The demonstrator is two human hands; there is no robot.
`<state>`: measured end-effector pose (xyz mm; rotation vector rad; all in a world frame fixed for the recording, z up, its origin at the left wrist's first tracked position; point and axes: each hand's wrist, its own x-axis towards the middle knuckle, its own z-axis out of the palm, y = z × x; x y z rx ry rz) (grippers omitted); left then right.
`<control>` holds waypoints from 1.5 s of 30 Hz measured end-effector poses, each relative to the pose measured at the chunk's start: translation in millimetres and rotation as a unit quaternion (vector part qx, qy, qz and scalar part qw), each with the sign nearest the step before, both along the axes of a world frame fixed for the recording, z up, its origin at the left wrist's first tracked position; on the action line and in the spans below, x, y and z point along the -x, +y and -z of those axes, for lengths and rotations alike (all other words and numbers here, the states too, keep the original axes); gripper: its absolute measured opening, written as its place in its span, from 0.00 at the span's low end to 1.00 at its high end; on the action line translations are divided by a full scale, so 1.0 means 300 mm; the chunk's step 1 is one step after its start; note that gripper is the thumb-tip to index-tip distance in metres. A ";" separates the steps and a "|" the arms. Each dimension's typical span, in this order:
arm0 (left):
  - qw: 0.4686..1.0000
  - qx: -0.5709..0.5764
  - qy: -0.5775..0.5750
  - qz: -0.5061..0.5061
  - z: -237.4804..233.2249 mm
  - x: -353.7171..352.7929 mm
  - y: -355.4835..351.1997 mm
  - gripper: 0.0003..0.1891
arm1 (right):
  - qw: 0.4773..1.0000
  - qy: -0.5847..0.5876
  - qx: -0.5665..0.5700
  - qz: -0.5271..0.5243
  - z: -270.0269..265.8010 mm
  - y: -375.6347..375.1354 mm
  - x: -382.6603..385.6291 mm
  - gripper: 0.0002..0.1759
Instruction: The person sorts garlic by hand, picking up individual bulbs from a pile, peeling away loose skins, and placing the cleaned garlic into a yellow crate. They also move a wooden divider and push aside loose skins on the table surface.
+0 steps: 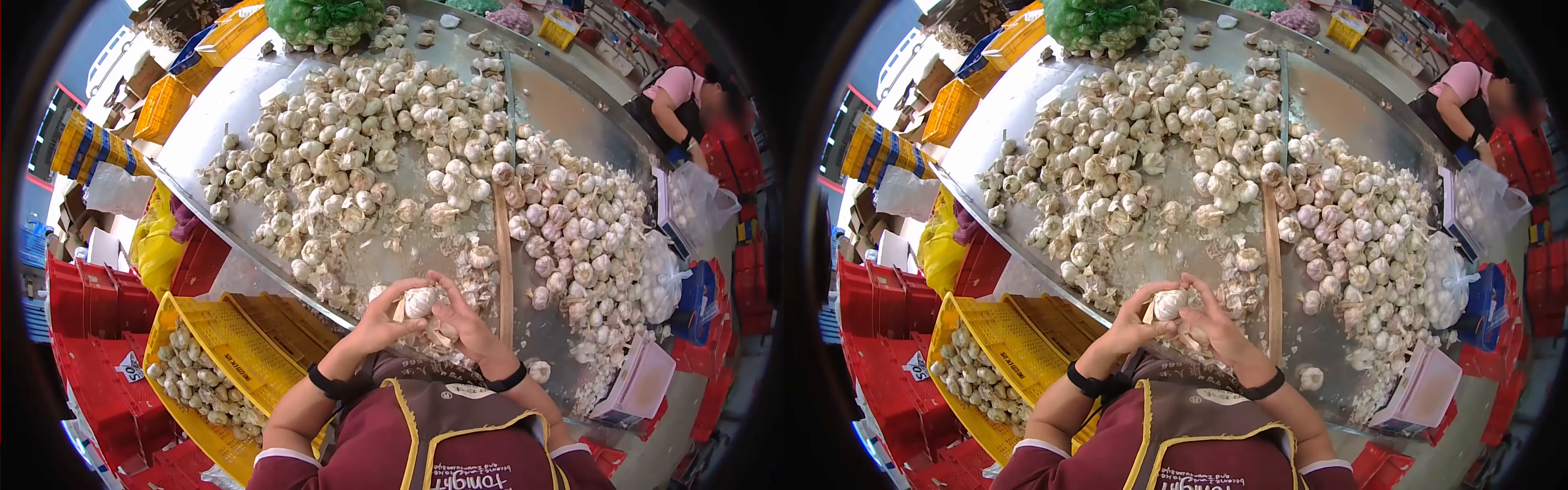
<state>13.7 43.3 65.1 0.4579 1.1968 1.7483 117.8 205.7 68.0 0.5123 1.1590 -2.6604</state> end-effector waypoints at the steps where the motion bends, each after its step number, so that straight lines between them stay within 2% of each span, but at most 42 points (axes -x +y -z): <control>1: 1.000 0.001 -0.001 0.001 0.001 -0.003 -0.002 0.32 | 1.000 -0.001 0.001 0.001 0.004 -0.003 0.001 0.34; 3: 0.999 -0.021 -0.023 0.016 0.003 -0.010 -0.005 0.32 | 0.996 -0.046 0.071 0.023 0.014 -0.007 0.001 0.33; 4: 0.999 -0.020 -0.024 0.017 0.002 -0.009 -0.003 0.32 | 0.996 -0.048 0.072 0.023 0.012 -0.006 0.002 0.33; 6: 0.996 -0.031 0.078 0.024 -0.001 -0.007 -0.001 0.33 | 0.998 -0.019 0.056 0.017 0.002 -0.002 0.001 0.33; 10: 0.995 -0.015 0.098 0.026 -0.006 -0.004 0.000 0.31 | 0.999 -0.023 0.025 0.014 -0.006 0.001 -0.005 0.31; 12: 0.946 0.024 0.321 0.030 -0.016 0.005 0.007 0.32 | 0.999 -0.035 -0.027 0.002 -0.004 0.010 -0.013 0.31; 16: 0.945 0.028 0.324 0.032 -0.043 -0.004 0.011 0.32 | 0.997 -0.029 -0.070 -0.020 -0.001 0.027 -0.019 0.31; 21: 0.935 0.059 0.349 0.036 -0.079 -0.009 0.000 0.31 | 0.997 -0.051 -0.051 -0.017 0.016 0.008 -0.015 0.31; 25: 0.913 0.103 0.394 0.027 -0.062 -0.025 -0.054 0.30 | 0.995 -0.078 -0.013 -0.066 0.029 -0.005 0.003 0.31; 31: 0.916 0.136 0.377 0.012 -0.082 -0.069 -0.107 0.31 | 0.989 -0.064 -0.036 -0.127 0.053 -0.033 0.011 0.30; 34: 0.917 0.155 0.367 0.006 -0.095 -0.098 -0.119 0.32 | 0.988 -0.011 -0.045 -0.148 0.065 -0.040 0.008 0.28; 40: 0.938 0.131 0.315 -0.054 -0.048 -0.144 -0.122 0.32 | 0.990 0.004 -0.062 -0.125 0.099 -0.049 -0.025 0.25; 42: 0.937 0.139 0.319 -0.027 -0.043 -0.137 -0.126 0.33 | 0.986 -0.070 0.087 -0.122 0.075 -0.048 -0.039 0.24; 45: 0.938 0.146 0.315 0.015 -0.071 -0.138 -0.121 0.34 | 0.983 -0.078 0.073 -0.150 0.157 -0.032 -0.077 0.25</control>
